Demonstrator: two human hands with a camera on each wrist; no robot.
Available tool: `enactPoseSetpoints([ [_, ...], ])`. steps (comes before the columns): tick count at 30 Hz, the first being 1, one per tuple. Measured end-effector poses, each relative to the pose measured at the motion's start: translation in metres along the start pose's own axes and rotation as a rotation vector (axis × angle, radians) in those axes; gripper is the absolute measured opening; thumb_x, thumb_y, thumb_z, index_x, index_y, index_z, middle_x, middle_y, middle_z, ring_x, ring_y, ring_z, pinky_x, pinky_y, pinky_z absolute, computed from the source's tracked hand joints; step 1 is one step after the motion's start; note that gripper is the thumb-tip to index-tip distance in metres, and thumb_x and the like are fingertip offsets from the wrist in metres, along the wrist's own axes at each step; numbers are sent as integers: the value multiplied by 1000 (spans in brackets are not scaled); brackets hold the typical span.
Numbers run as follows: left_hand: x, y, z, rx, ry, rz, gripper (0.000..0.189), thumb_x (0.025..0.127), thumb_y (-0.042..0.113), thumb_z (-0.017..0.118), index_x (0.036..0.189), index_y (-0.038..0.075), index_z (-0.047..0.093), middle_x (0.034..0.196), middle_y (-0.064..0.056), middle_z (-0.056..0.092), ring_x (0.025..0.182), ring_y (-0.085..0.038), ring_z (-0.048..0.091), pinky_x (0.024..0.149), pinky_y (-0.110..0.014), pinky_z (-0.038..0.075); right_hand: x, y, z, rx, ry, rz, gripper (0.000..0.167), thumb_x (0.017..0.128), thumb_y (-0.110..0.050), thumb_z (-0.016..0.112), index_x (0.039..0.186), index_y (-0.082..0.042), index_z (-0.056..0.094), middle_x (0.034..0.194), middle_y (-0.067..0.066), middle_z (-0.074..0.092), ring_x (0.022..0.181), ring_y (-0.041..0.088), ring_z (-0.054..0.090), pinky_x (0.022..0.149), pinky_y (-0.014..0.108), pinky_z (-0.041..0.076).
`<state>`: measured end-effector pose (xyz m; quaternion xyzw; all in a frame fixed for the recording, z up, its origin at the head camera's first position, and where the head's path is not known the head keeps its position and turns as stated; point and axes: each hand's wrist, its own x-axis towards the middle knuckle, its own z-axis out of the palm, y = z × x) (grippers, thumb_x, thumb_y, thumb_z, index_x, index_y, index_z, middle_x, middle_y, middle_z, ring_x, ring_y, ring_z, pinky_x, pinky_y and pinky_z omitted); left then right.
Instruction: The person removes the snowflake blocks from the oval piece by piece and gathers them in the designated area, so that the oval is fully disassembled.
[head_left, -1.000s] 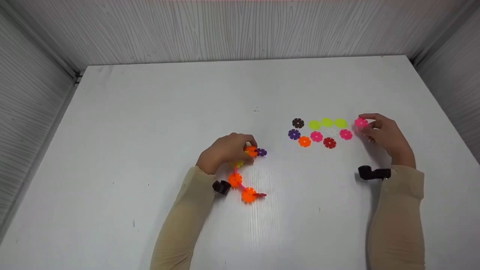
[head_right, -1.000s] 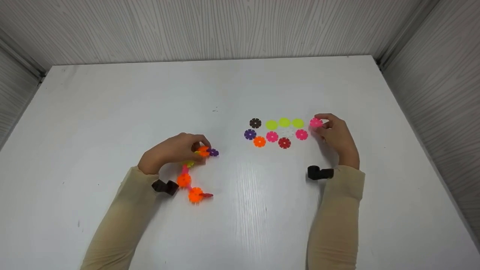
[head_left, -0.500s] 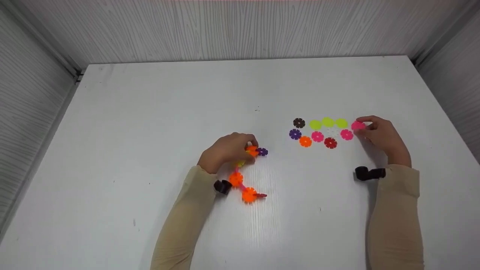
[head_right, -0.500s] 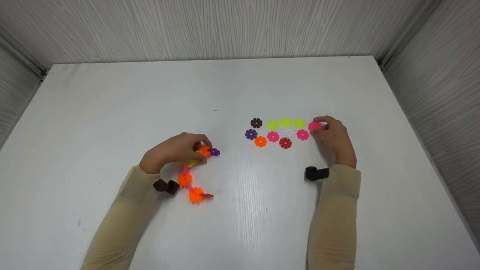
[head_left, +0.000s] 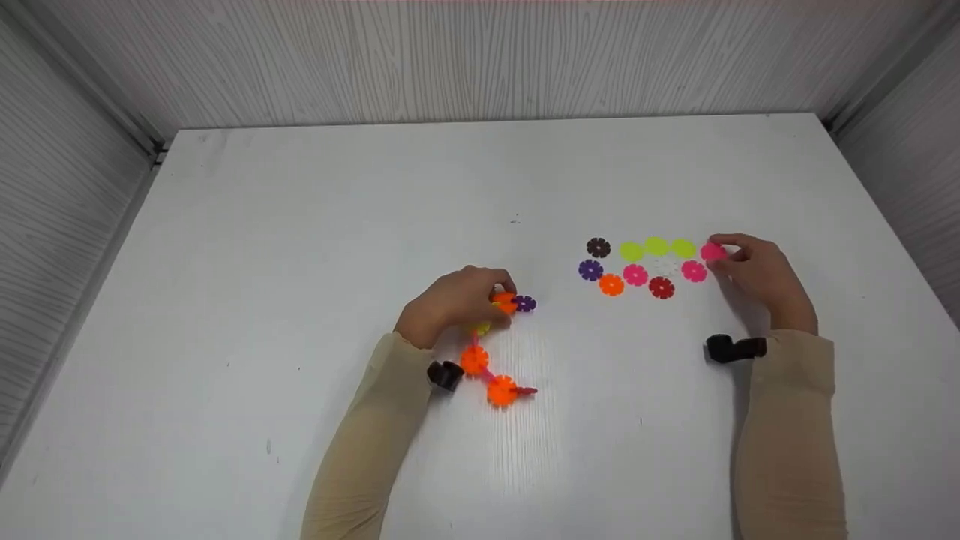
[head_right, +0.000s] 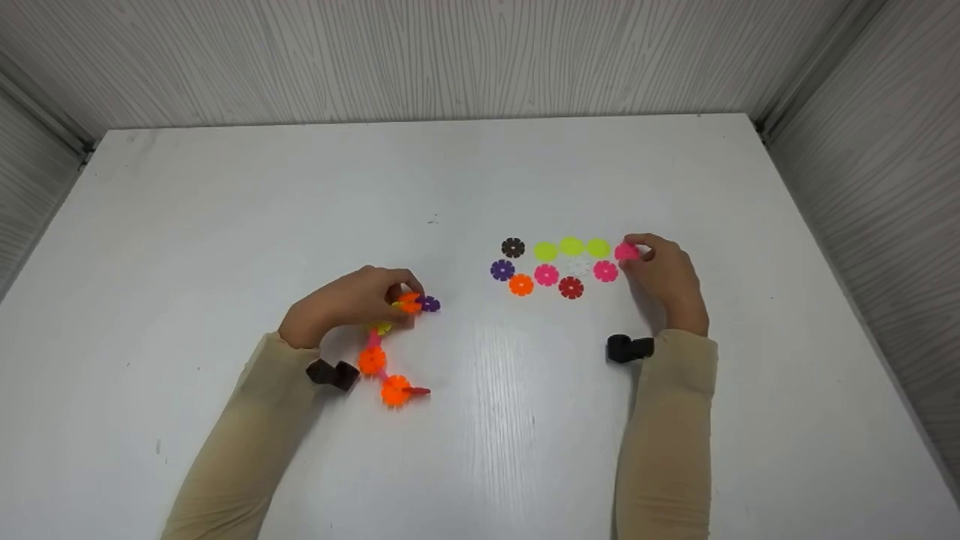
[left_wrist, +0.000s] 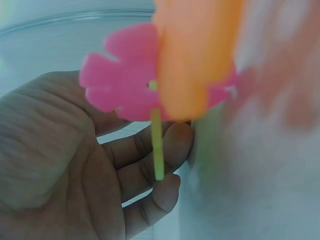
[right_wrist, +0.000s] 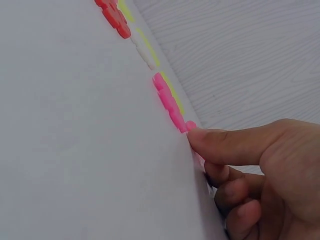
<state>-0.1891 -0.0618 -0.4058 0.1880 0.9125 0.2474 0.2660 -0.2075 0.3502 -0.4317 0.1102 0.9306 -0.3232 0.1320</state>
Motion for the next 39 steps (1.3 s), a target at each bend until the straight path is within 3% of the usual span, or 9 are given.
enactPoseSetpoints([
  [6,0,0,0,-12,-7,-2,40,87,26,69,126,17,60,122,-7,62,109,-24,55,99,-42,47,-2,-4,-3,16,-5,-6,63,96,-40,55,150,-17,34,123,19,48,103,29,49,82,32,48],
  [10,1,-2,1,-4,-3,-1,41,87,29,70,126,18,60,121,-7,62,108,-23,55,98,-43,47,-5,-20,-4,19,17,-61,59,97,-39,55,147,-13,38,111,15,52,91,26,52,73,26,47],
  [18,2,-8,0,-15,0,6,41,87,29,70,125,17,60,119,-8,63,107,-24,56,97,-42,47,-11,-66,8,9,-8,-197,55,96,-38,55,145,-15,42,126,20,52,106,31,53,80,30,49],
  [28,2,-8,-2,-22,-11,-3,42,87,28,69,126,17,59,119,-8,62,106,-24,55,96,-41,47,-13,-108,51,35,-161,-311,49,96,-32,58,141,-17,47,122,14,55,100,26,55,69,23,48],
  [34,3,-6,-2,-15,-11,-23,41,87,30,69,125,18,59,119,-7,61,108,-23,54,97,-42,47,-25,-132,79,26,-291,-420,43,95,-23,61,136,-13,51,112,12,59,89,23,57,74,25,49],
  [39,2,-6,-2,-19,-17,-29,42,87,29,70,125,18,59,119,-6,62,107,-22,55,98,-42,47,-40,-148,99,-43,-402,-481,45,92,-25,66,134,-13,54,110,11,62,89,22,58,77,28,51],
])
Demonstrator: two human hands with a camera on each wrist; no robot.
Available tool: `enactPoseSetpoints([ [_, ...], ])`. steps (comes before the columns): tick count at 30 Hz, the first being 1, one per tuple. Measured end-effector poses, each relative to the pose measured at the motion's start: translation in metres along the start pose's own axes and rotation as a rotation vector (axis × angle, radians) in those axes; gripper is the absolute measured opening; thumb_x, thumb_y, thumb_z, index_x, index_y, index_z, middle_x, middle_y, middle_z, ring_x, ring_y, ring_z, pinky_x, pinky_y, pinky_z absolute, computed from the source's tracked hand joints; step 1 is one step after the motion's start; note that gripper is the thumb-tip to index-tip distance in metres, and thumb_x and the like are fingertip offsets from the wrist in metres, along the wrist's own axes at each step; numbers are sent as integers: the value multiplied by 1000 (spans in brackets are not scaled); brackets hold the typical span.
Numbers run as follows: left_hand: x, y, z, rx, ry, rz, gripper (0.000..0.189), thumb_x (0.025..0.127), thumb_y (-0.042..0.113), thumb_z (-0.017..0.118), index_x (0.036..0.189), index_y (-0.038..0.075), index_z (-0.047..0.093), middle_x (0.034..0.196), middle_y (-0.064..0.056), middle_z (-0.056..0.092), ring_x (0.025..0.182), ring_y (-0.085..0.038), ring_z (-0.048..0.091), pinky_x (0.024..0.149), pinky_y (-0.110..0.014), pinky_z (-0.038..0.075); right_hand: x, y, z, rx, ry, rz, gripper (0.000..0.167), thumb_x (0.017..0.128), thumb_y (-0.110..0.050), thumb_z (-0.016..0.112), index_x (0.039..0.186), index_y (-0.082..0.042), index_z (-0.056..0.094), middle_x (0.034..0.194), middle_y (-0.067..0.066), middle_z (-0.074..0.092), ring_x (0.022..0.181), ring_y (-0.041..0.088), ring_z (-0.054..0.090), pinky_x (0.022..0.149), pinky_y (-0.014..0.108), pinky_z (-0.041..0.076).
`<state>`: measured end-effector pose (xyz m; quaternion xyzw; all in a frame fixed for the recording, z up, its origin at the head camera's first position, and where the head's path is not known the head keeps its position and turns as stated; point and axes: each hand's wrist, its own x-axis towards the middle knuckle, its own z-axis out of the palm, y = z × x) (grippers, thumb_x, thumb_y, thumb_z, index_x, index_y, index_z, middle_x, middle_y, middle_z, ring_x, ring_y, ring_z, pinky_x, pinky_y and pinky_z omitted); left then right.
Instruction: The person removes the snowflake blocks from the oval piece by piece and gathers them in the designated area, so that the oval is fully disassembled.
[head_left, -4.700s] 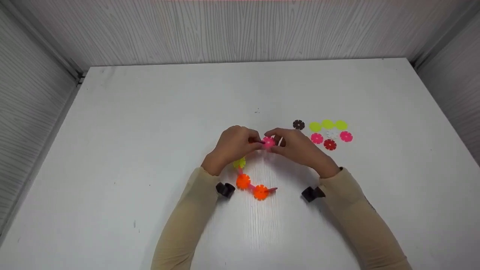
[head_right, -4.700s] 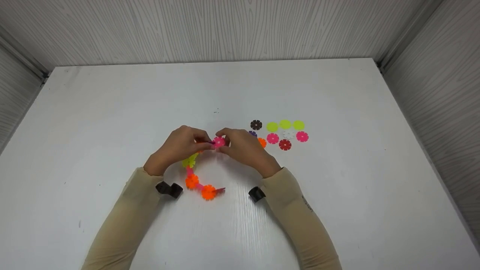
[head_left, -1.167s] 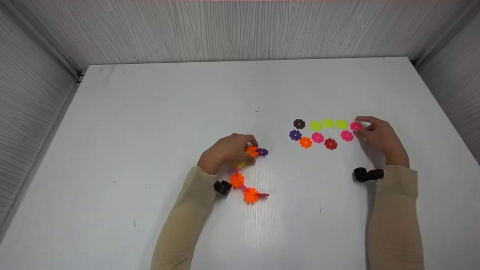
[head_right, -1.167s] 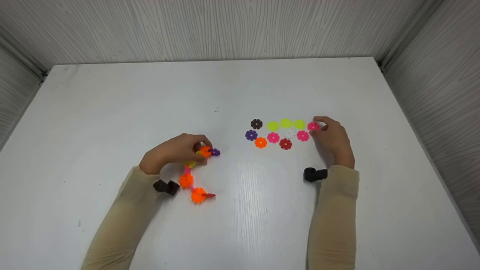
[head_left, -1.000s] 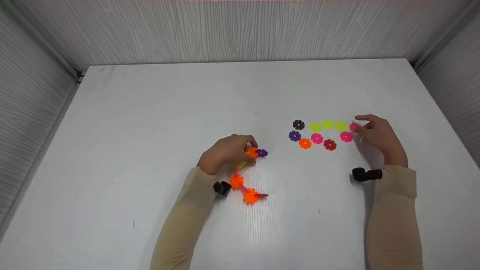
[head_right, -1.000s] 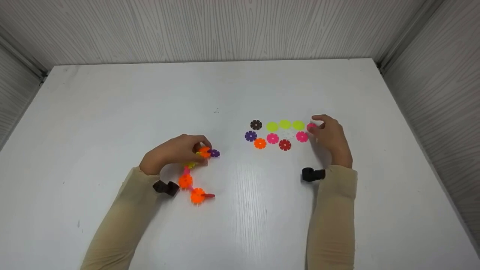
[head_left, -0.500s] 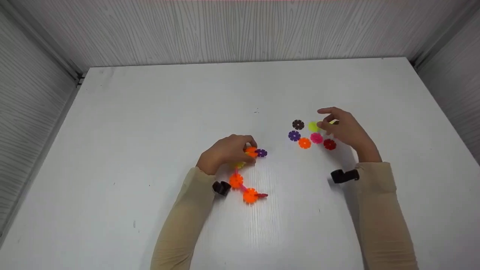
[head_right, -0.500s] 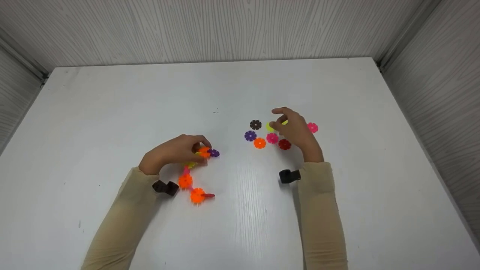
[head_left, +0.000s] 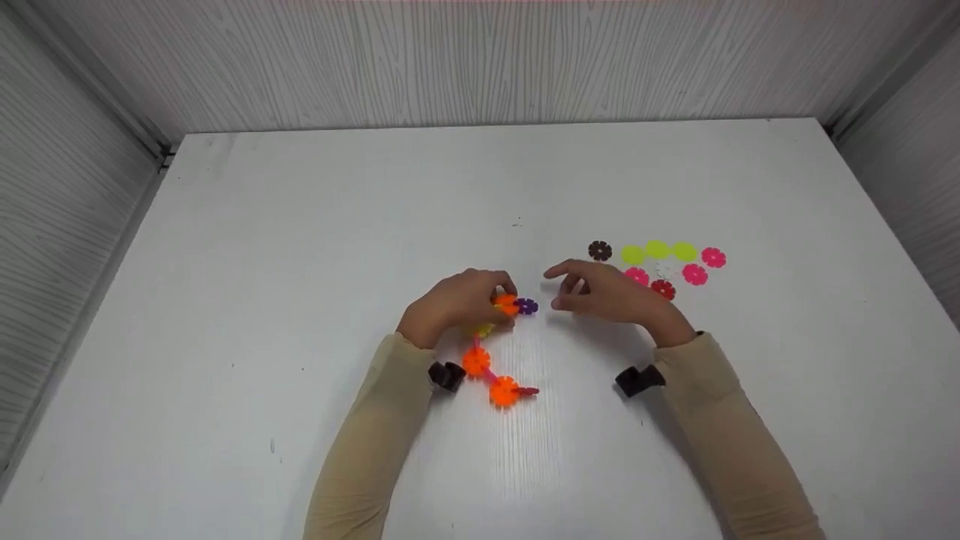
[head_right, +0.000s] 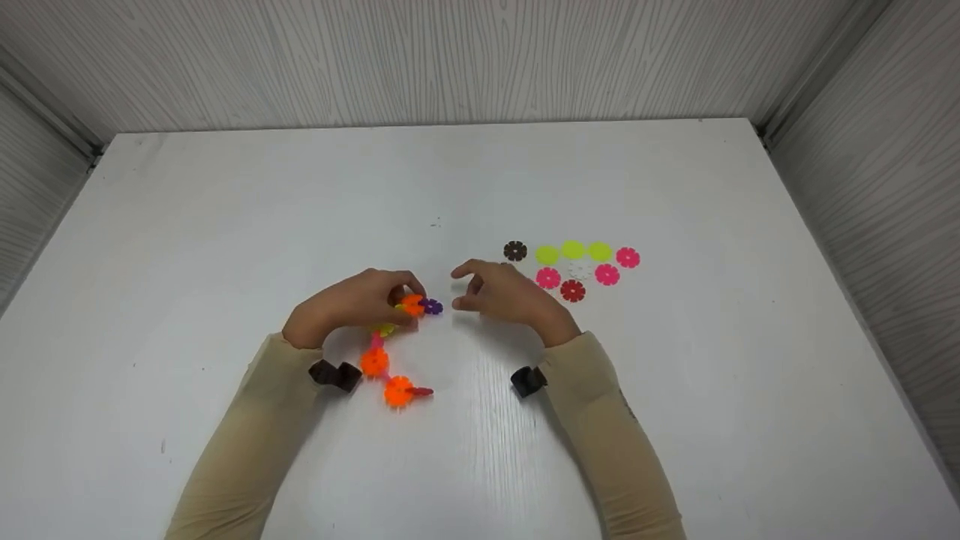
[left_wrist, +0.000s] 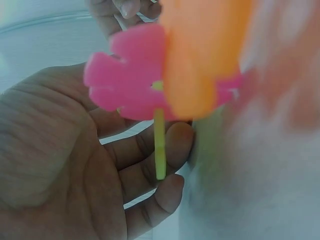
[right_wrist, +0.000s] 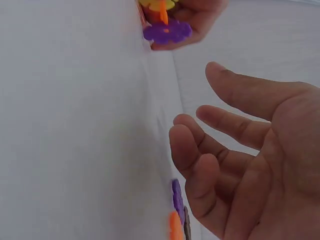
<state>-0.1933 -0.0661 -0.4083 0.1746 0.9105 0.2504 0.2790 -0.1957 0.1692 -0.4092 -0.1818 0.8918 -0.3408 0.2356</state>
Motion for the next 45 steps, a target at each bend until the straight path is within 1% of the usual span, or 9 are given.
enactPoseSetpoints([
  [3,0,0,0,-10,-3,-1,43,86,28,71,126,17,58,120,-7,61,107,-22,55,100,-42,47,1,-6,9,-28,-20,-16,42,90,-25,68,129,-14,57,110,9,64,93,21,57,79,29,52],
  [8,-1,0,0,-7,-3,23,44,86,26,71,126,14,57,118,-8,63,104,-23,56,99,-40,47,1,-10,18,-45,-18,-11,31,90,-23,68,119,-13,63,103,6,65,89,20,57,79,30,51],
  [12,1,0,0,2,11,87,41,87,25,70,125,12,58,108,-9,64,92,-21,56,87,-35,50,1,-13,21,-63,-8,-38,23,92,-20,65,113,-11,65,101,6,67,87,19,58,79,31,51],
  [16,2,1,1,-18,36,133,41,88,26,70,125,12,58,100,-8,63,82,-20,53,75,-31,46,1,-17,22,-74,37,-54,18,93,-19,64,108,-10,67,100,6,68,86,20,59,80,32,52],
  [22,2,3,2,-37,69,151,41,88,26,70,125,14,57,101,-8,64,84,-20,54,77,-30,48,0,-19,23,-86,84,-77,18,93,-19,64,108,-9,68,99,7,69,84,20,58,80,32,52],
  [26,2,5,3,-42,81,188,39,88,25,70,123,12,58,100,-9,66,83,-21,56,76,-30,48,0,-18,24,-99,94,-93,19,93,-20,64,108,-8,67,98,7,69,83,20,58,79,33,53],
  [36,2,6,2,-100,71,203,36,89,22,69,123,11,60,95,-9,66,76,-18,54,68,-23,46,0,-18,21,-130,144,-171,15,92,-19,66,99,-7,69,88,6,68,77,19,55,74,30,50],
  [40,3,6,1,-98,80,217,37,89,22,69,124,12,60,88,-8,64,70,-16,51,65,-22,43,-1,-18,20,-179,183,-211,15,91,-17,67,99,-5,71,89,7,71,77,20,58,75,32,53],
  [45,2,6,1,-96,86,225,36,91,22,67,125,13,59,84,-7,59,68,-16,49,63,-23,41,-2,-19,20,-240,232,-286,16,89,-13,68,101,-3,71,93,11,73,82,24,66,82,38,57],
])
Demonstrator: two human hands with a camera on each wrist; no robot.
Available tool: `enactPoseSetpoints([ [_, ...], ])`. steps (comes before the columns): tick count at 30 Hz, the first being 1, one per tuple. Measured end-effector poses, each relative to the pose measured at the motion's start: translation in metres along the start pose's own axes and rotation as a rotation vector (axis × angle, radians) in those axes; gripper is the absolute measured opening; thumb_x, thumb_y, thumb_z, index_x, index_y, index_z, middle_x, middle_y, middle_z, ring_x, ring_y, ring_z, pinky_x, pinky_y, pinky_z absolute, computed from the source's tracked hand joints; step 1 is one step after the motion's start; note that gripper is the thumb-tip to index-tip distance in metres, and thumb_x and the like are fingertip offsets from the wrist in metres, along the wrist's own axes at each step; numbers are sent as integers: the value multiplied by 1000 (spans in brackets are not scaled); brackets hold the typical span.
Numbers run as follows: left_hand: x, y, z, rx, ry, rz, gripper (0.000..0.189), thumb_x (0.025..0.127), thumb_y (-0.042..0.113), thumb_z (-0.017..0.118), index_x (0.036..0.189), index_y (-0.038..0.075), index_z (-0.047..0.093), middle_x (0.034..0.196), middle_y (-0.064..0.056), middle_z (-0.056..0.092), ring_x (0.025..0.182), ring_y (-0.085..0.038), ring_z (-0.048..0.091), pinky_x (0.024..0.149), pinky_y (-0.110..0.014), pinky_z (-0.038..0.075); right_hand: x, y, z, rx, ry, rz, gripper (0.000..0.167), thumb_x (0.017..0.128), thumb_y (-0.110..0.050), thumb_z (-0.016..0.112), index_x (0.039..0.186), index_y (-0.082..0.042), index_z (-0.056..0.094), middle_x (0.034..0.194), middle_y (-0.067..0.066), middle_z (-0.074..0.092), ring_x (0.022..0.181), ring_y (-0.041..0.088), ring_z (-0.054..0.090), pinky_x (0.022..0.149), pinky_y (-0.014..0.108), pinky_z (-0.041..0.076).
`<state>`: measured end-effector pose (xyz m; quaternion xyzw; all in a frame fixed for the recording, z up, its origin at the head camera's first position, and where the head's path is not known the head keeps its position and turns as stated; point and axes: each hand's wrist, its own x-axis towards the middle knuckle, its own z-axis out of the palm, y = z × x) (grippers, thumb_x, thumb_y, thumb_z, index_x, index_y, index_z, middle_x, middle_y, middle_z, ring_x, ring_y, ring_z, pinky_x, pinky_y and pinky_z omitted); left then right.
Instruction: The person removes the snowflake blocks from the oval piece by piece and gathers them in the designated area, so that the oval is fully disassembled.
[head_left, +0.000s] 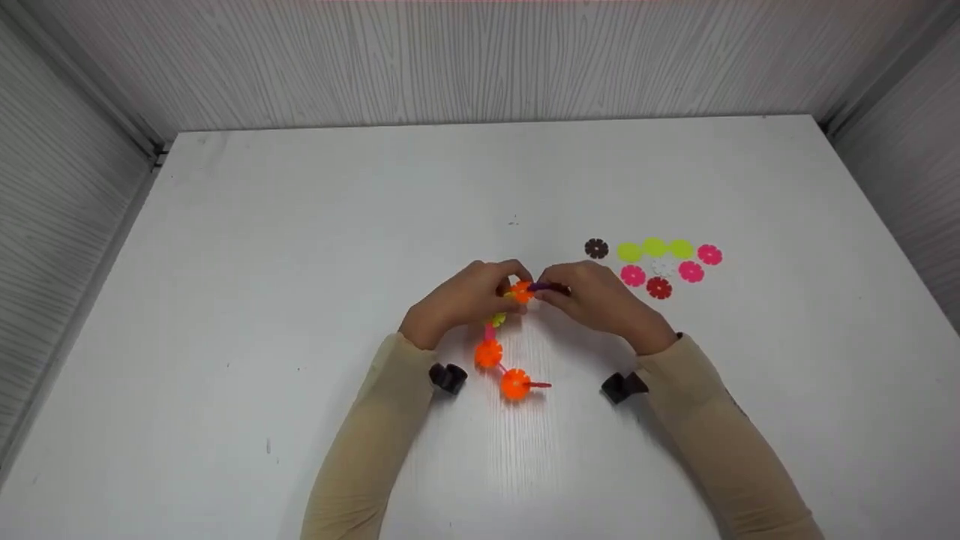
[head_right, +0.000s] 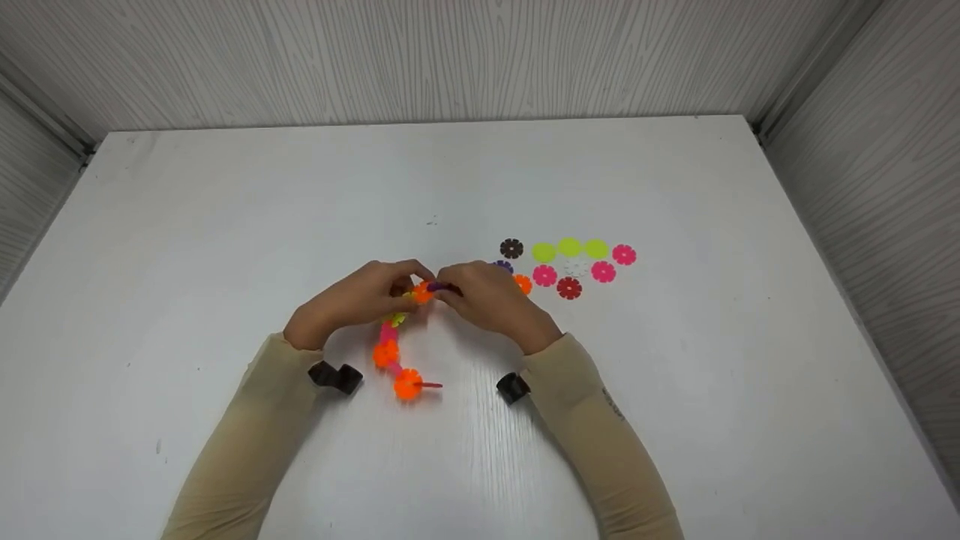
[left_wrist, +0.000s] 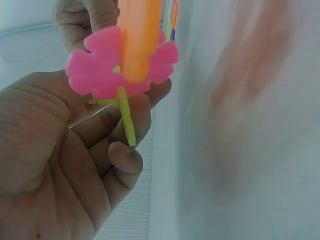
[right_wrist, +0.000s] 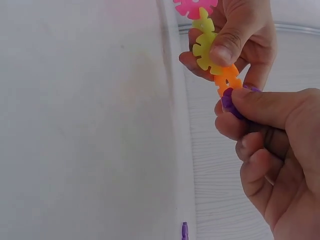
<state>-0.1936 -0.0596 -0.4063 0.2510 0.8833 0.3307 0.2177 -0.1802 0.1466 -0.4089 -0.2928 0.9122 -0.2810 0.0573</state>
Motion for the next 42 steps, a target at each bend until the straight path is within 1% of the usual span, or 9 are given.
enactPoseSetpoints([
  [4,0,1,-2,4,6,5,35,92,22,66,125,14,59,85,-7,58,71,-17,48,65,-23,41,0,-1,-2,-30,16,-20,17,89,-13,68,102,-3,72,95,11,74,84,25,68,84,38,56],
  [9,0,0,-4,4,47,20,36,91,23,67,124,12,60,87,-8,60,72,-17,48,65,-23,41,2,-1,-1,-39,53,9,18,89,-15,69,102,-3,73,95,11,74,83,24,67,82,37,56],
  [14,-2,-3,-5,0,57,5,38,89,25,69,123,9,61,90,-9,63,73,-18,50,65,-23,43,3,-1,2,27,88,36,21,87,-16,71,106,-6,74,98,7,74,85,21,67,81,36,56],
  [18,-3,-4,-5,3,57,-4,39,89,26,69,123,8,62,91,-10,64,72,-18,52,65,-23,45,4,0,5,90,98,22,24,88,-14,70,110,-7,73,103,8,74,88,21,68,82,36,56],
  [21,-2,-3,-4,11,63,6,39,89,26,70,122,9,63,89,-9,64,71,-18,52,64,-23,45,2,2,6,110,100,8,21,88,-11,69,108,-5,74,99,9,74,85,21,67,79,34,56],
  [27,1,-4,1,33,74,50,36,89,24,69,122,10,65,83,-6,61,67,-16,47,61,-22,39,-1,4,1,128,60,-24,16,89,-8,67,102,-2,74,89,11,71,70,18,59,68,24,52],
  [29,2,-4,1,35,84,76,35,89,23,69,122,10,65,81,-7,60,67,-16,46,61,-22,37,-2,5,-2,140,47,-33,16,89,-8,66,102,-1,74,87,12,70,69,17,57,67,22,50],
  [32,2,-3,1,27,83,90,34,90,21,68,121,9,65,81,-6,60,67,-16,46,61,-22,38,-2,6,-5,162,21,-35,17,91,-9,65,102,-1,74,87,13,69,69,17,57,67,21,50],
  [42,1,-2,1,-7,19,94,33,92,18,66,123,9,65,84,-6,62,68,-14,47,62,-21,37,-2,14,-10,210,-66,-44,19,92,-9,64,106,-1,73,86,14,66,70,15,51,65,18,45],
])
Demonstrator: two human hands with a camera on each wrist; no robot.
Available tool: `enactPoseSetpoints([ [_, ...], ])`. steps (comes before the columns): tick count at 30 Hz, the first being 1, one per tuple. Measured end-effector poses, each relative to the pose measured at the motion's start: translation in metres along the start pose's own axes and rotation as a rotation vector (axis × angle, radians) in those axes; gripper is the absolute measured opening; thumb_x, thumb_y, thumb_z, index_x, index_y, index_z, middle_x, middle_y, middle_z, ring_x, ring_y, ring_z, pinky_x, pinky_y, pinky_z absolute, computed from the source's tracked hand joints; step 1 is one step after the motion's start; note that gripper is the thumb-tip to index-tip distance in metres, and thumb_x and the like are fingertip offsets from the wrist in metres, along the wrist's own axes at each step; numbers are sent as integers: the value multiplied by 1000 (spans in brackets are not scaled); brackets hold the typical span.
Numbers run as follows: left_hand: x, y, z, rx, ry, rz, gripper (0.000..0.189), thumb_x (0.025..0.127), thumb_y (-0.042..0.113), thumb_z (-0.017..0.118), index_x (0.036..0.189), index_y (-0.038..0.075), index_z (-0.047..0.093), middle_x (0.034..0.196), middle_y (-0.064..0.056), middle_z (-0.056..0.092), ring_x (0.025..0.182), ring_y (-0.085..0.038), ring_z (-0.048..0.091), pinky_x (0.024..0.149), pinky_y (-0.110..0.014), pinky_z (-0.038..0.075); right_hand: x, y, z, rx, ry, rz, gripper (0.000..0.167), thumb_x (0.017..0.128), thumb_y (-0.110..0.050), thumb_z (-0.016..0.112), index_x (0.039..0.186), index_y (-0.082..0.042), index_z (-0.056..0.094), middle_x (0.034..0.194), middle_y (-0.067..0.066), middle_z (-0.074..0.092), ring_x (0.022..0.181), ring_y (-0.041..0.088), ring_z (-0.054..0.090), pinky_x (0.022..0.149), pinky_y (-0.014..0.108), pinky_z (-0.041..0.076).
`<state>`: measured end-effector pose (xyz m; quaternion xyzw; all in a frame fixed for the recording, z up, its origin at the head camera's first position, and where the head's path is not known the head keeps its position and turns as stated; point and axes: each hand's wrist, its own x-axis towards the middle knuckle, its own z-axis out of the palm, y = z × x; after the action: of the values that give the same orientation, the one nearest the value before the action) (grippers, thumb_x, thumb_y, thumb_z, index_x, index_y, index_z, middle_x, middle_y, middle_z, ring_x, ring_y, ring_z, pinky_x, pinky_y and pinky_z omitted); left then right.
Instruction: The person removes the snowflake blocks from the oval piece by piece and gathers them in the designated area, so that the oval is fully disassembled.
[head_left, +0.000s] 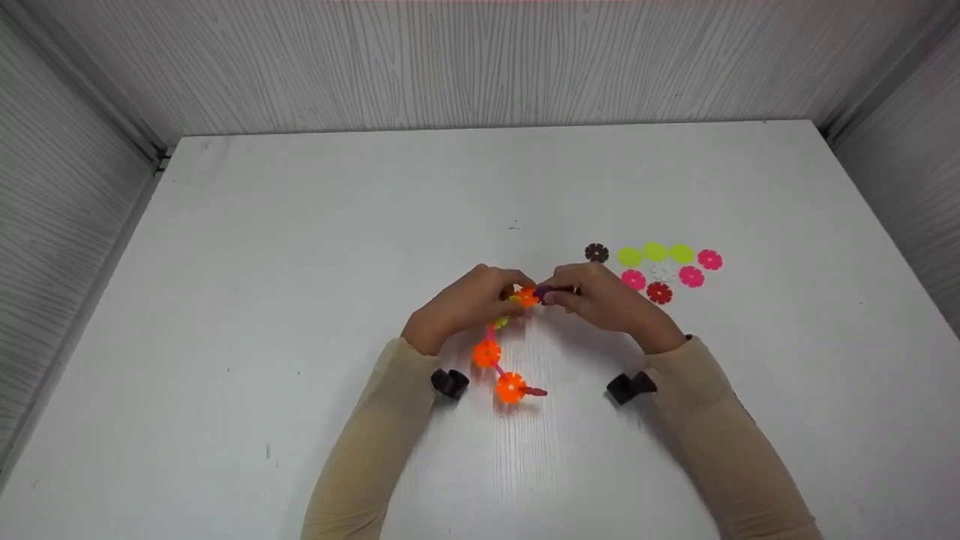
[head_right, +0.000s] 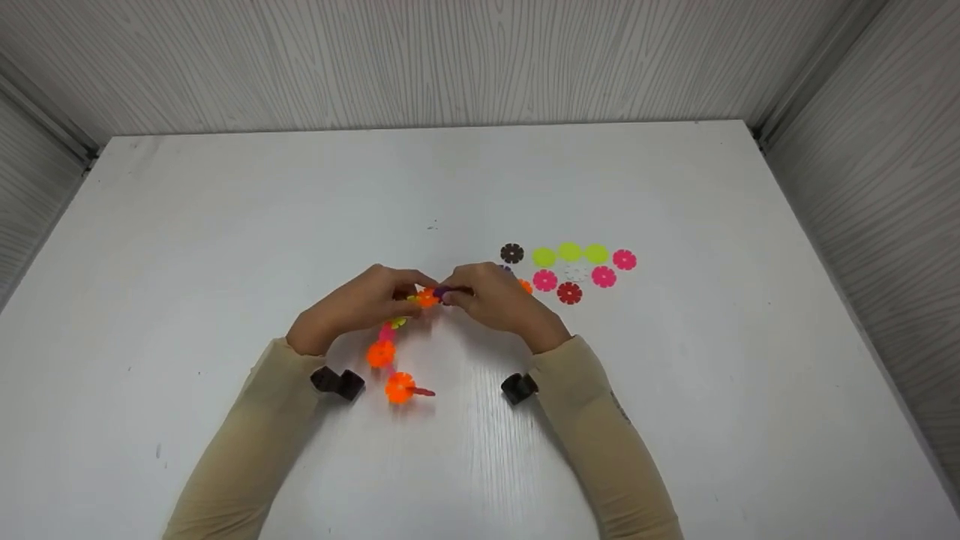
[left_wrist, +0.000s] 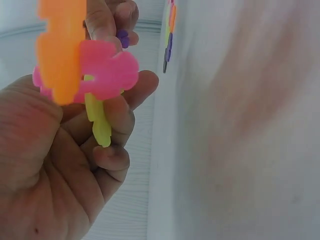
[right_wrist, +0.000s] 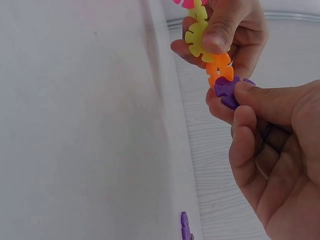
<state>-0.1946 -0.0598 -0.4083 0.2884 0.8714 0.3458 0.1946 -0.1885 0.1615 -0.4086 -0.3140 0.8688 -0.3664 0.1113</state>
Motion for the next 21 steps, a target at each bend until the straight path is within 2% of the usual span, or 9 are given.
enactPoseSetpoints([
  [5,-2,-2,-3,-25,22,-24,31,91,14,66,122,10,65,90,-7,65,72,-15,51,65,-20,41,0,-1,-1,61,-7,37,22,91,-11,64,111,-5,73,84,15,63,67,17,50,61,19,43],
  [11,-1,-2,-4,9,23,-60,38,89,23,70,125,12,63,86,-7,62,71,-17,50,63,-23,41,0,-1,-2,89,29,140,27,91,-15,65,118,-13,70,90,11,70,68,25,58,63,20,46],
  [16,-2,-5,-3,37,-1,-116,39,88,25,70,125,17,62,95,-7,63,80,-19,53,69,-26,44,-1,1,-9,98,64,213,27,92,-17,65,119,-12,69,85,12,68,68,27,58,61,20,45],
  [21,-3,-6,-4,25,-42,-154,39,91,25,67,128,18,59,100,-8,63,85,-20,54,73,-28,46,-5,7,-21,60,91,304,25,93,-20,64,117,-13,68,92,8,70,74,22,58,64,21,47],
])
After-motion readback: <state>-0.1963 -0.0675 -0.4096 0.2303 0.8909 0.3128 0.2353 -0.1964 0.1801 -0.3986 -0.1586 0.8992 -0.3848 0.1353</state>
